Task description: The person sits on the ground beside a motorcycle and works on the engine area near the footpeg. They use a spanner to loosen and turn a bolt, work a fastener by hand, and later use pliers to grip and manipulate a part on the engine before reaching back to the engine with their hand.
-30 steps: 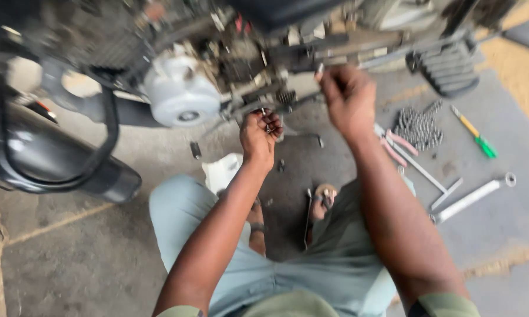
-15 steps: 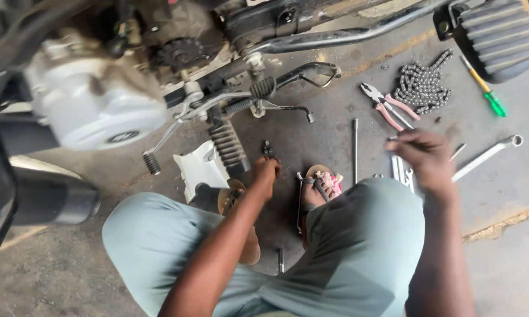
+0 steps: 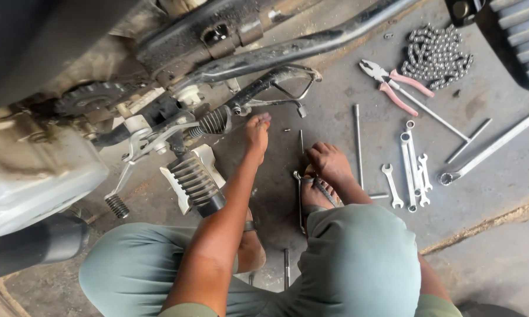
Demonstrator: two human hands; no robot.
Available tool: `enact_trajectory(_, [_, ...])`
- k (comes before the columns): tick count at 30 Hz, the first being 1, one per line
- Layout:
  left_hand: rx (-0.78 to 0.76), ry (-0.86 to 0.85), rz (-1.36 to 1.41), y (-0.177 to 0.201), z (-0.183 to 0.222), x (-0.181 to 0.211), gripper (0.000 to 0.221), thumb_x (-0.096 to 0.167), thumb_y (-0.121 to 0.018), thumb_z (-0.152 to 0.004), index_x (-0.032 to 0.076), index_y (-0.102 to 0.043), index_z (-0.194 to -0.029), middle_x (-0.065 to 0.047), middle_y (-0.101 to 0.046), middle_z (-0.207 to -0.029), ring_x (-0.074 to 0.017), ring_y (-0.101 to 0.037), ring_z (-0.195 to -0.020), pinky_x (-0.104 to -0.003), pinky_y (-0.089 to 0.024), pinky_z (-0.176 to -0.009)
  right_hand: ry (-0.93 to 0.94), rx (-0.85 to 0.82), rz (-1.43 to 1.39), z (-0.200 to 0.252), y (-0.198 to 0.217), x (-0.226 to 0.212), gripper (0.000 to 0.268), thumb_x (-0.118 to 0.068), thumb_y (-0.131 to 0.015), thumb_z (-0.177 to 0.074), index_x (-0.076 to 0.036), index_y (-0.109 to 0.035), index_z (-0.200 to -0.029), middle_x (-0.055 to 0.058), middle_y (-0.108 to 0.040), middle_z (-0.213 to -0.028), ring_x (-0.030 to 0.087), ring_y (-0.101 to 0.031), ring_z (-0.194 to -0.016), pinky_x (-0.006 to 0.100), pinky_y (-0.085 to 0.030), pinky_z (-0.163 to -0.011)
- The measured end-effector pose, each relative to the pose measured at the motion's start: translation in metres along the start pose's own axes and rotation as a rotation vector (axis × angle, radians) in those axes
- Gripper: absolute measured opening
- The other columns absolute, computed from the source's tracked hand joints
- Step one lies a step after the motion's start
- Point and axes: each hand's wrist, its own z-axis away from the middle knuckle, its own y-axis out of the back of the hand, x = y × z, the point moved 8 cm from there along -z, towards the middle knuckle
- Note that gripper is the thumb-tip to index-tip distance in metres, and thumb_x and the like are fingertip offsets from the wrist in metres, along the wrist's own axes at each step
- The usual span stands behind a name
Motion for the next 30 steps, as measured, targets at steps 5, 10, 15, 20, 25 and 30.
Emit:
enact_trajectory(5, [-0.039,-0.006,0.128,-0.006,0.008,-0.003,0.032,0.006,-0.050,-0.096,0.007,-0.065,-0.124,-0.002,-0.071,-0.122,-0.0103,-0.065,-0.111,-0.028,-0.048,-0.097,-0.144,0.147,-0.103,0.031,0.011,0.009,0.024,-0.014,-0.070,-0.088,-0.012,-0.073,-0.112,0.009,-0.068,-0.110,0.032,-0.066,-0.101,0.043,-0.054,-0.085])
enact_trajectory(10, [-0.007,0.023,-0.052,0.013,0.063,-0.005,0.027,0.010,-0.051,-0.100,0.009,-0.066,-0.122,-0.002,-0.074,-0.117,-0.0128,-0.069,-0.106,-0.031,-0.055,-0.089,-0.398,0.183,-0.163,0.101,-0.001,0.028,0.019,-0.016,-0.072,-0.096,-0.017,-0.074,-0.115,0.007,-0.069,-0.114,0.033,-0.068,-0.102,0.042,-0.056,-0.086])
enact_trajectory(15, [-0.191,-0.362,-0.479,0.013,0.102,-0.036,0.020,0.002,-0.060,-0.095,0.002,-0.067,-0.114,-0.012,-0.077,-0.110,-0.0208,-0.075,-0.102,-0.035,-0.059,-0.086,-0.311,0.171,-0.227,0.142,-0.014,0.014,0.065,-0.012,-0.075,-0.069,-0.011,-0.065,-0.132,0.019,-0.062,-0.120,0.041,-0.065,-0.103,0.046,-0.053,-0.084])
enact_trajectory(20, [-0.356,-0.412,-0.652,-0.021,0.146,-0.032,0.020,0.006,-0.063,-0.093,0.002,-0.068,-0.112,-0.017,-0.074,-0.106,-0.0302,-0.074,-0.098,-0.040,-0.059,-0.084,-0.445,0.037,-0.165,0.139,-0.011,0.025,0.040,-0.013,-0.071,-0.081,-0.023,-0.071,-0.120,0.009,-0.066,-0.118,0.035,-0.070,-0.103,0.044,-0.057,-0.083])
enact_trajectory(25, [-0.464,-0.646,-0.904,-0.038,0.163,-0.050,0.026,0.011,-0.067,-0.089,0.004,-0.065,-0.114,-0.019,-0.070,-0.106,-0.0406,-0.066,-0.103,-0.051,-0.053,-0.089,-0.649,0.102,-0.236,0.094,-0.007,0.097,0.028,-0.026,-0.076,-0.090,-0.012,-0.068,-0.112,0.013,-0.067,-0.112,0.040,-0.068,-0.101,0.048,-0.054,-0.083])
enact_trajectory(30, [-0.630,-0.439,-1.183,-0.041,0.195,-0.032,0.028,0.019,-0.066,-0.091,0.010,-0.066,-0.117,-0.017,-0.068,-0.113,-0.0401,-0.063,-0.108,-0.052,-0.051,-0.092,-0.355,0.474,0.236,0.016,0.070,0.175,0.034,-0.012,-0.055,-0.104,-0.001,-0.064,-0.135,0.022,-0.063,-0.133,0.041,-0.060,-0.108,0.050,-0.052,-0.092])
